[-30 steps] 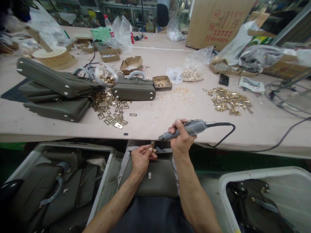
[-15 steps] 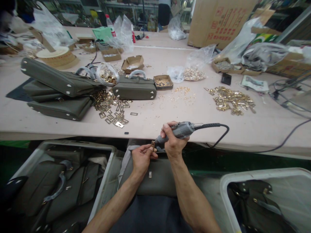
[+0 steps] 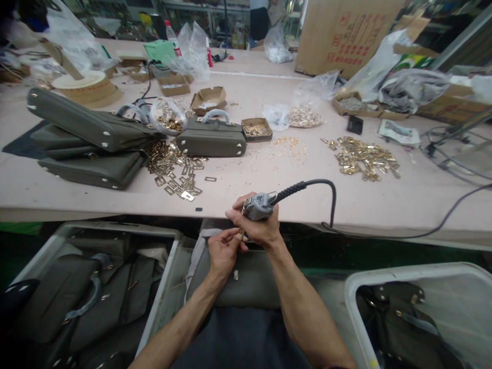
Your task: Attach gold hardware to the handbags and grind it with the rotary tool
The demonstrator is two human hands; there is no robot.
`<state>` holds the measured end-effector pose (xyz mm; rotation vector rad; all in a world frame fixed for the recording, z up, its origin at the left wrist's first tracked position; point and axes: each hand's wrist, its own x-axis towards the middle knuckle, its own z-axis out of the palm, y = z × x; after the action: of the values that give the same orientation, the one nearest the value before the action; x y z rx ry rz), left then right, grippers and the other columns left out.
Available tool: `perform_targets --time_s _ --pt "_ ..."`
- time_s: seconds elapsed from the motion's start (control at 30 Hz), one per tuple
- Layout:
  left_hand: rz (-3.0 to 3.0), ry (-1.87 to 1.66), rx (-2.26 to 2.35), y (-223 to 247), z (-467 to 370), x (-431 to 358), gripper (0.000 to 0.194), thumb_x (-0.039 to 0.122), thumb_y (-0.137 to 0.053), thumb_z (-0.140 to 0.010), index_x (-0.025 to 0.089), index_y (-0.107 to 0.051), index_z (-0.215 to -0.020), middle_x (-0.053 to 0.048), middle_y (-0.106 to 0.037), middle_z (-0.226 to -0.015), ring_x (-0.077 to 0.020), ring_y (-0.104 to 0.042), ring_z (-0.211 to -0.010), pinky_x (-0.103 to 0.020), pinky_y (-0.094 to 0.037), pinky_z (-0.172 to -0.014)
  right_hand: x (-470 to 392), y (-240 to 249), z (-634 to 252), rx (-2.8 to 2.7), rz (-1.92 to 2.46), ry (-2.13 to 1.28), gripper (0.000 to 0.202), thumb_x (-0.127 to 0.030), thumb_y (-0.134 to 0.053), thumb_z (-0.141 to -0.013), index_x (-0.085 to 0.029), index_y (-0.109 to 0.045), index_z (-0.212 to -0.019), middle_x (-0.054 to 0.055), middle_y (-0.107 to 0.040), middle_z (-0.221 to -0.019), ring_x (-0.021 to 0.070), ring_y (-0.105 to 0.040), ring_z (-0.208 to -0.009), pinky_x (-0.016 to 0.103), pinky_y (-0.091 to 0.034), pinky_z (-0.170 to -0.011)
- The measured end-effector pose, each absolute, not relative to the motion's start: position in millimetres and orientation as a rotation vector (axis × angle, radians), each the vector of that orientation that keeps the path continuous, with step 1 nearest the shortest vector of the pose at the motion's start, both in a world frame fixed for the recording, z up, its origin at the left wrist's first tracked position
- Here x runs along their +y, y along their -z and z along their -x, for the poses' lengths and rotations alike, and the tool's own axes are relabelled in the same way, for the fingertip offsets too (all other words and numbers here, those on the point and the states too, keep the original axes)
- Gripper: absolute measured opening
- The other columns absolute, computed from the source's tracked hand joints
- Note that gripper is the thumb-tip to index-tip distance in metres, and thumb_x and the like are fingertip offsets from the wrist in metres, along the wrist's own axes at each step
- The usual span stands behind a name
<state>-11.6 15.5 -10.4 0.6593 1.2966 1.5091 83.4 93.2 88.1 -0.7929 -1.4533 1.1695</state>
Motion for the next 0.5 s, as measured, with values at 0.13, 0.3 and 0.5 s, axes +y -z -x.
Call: perform_targets --time_s 0.13,0.3,0.5 --pt "-0.670 -1.519 1.285 11.9 12.6 15.2 0.028 0.035 -0.076 -0.080 0.010 -0.073 -0.093 -0.008 -0.074 -0.071 -0.0156 -0.066 -0.047 -0.023 -0.053 -0.048 92.7 -93.0 -81.5 -1.494 0.796 -1.215 0.020 -0.027 -0.086 -0.075 -0.017 -0.070 -0.081 0.002 -0.066 -0.074 0.0117 -0.056 -0.055 0.024 -0.045 -0.047" --pt "-0.707 -1.490 1.266 13.5 14.1 14.0 0.025 0.033 -0.073 -0.082 0.010 -0.072 -0.093 -0.007 -0.073 -0.069 -0.0147 -0.065 -0.046 -0.022 -0.052 -0.047 92.0 -92.2 -82.7 -1.514 0.782 -1.227 0.021 -0.028 -0.086 -0.074 -0.016 -0.070 -0.078 0.003 -0.066 -0.074 0.0127 -0.057 -0.058 0.025 -0.047 -0.051" --pt "-0.787 -1.435 1.279 9.8 14.3 15.7 0.018 0.029 -0.071 -0.082 0.011 -0.072 -0.081 -0.005 -0.071 -0.063 -0.0150 -0.065 -0.048 -0.022 -0.051 -0.050 93.0 -97.2 -92.8 -1.628 0.660 -1.301 0.025 -0.029 -0.090 -0.071 -0.016 -0.070 -0.078 0.003 -0.066 -0.072 0.0128 -0.057 -0.060 0.025 -0.048 -0.053"
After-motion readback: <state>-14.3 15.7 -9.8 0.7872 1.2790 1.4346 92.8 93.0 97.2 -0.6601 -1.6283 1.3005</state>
